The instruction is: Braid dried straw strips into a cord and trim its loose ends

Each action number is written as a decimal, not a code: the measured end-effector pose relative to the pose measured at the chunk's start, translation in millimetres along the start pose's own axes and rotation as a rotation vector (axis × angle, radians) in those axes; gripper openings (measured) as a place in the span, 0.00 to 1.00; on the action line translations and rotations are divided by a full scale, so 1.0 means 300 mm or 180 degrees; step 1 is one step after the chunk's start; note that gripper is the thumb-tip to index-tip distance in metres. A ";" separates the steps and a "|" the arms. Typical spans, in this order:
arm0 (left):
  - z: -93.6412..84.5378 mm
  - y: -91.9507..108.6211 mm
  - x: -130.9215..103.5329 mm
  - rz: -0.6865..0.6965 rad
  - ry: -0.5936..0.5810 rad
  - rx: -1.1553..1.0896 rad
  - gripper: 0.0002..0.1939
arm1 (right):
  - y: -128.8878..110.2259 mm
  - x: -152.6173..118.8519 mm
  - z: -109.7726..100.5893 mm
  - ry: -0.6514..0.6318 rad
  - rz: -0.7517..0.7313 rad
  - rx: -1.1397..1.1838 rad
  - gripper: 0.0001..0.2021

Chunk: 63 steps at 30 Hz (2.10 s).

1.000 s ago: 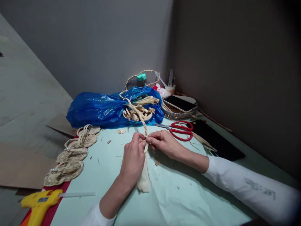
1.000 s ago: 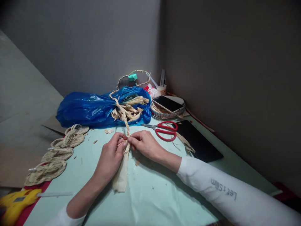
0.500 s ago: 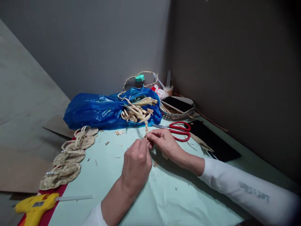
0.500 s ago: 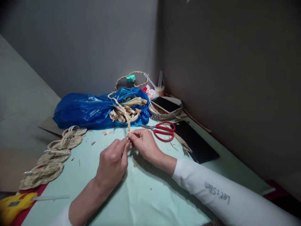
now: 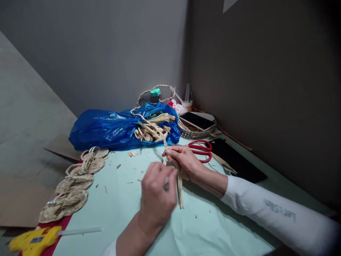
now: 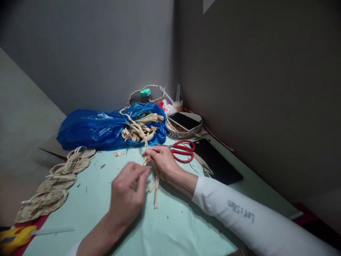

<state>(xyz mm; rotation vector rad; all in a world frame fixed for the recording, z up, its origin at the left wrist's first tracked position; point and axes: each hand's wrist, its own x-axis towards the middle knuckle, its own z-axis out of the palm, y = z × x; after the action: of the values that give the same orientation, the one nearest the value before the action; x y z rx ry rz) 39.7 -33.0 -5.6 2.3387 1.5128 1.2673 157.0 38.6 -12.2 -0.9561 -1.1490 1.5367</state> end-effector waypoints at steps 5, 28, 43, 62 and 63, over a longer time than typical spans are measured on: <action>-0.023 -0.093 0.060 -0.1684 -0.0250 -0.1935 0.08 | 0.013 -0.025 0.019 -0.0618 -0.0179 0.0120 0.16; 0.021 -0.116 0.056 -0.1970 0.0056 -0.1339 0.09 | -0.022 -0.087 0.007 -0.0380 -0.1825 -0.4617 0.08; -0.008 -0.116 0.061 -0.2638 0.0064 -0.2903 0.09 | 0.002 -0.146 0.043 -0.1150 -0.2700 -0.4470 0.10; 0.006 -0.051 0.061 -0.2075 -0.0814 -0.2052 0.14 | 0.024 0.039 -0.038 0.0050 -0.0541 -0.0751 0.20; 0.010 -0.056 0.058 -0.2103 -0.0806 -0.2088 0.14 | 0.028 0.046 -0.036 -0.0021 -0.0439 -0.0635 0.19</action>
<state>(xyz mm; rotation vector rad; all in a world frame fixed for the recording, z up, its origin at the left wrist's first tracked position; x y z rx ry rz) 32.7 -9.7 -5.1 1.3660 1.3357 1.0211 161.8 53.6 -23.7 -0.9815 -1.3635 1.3341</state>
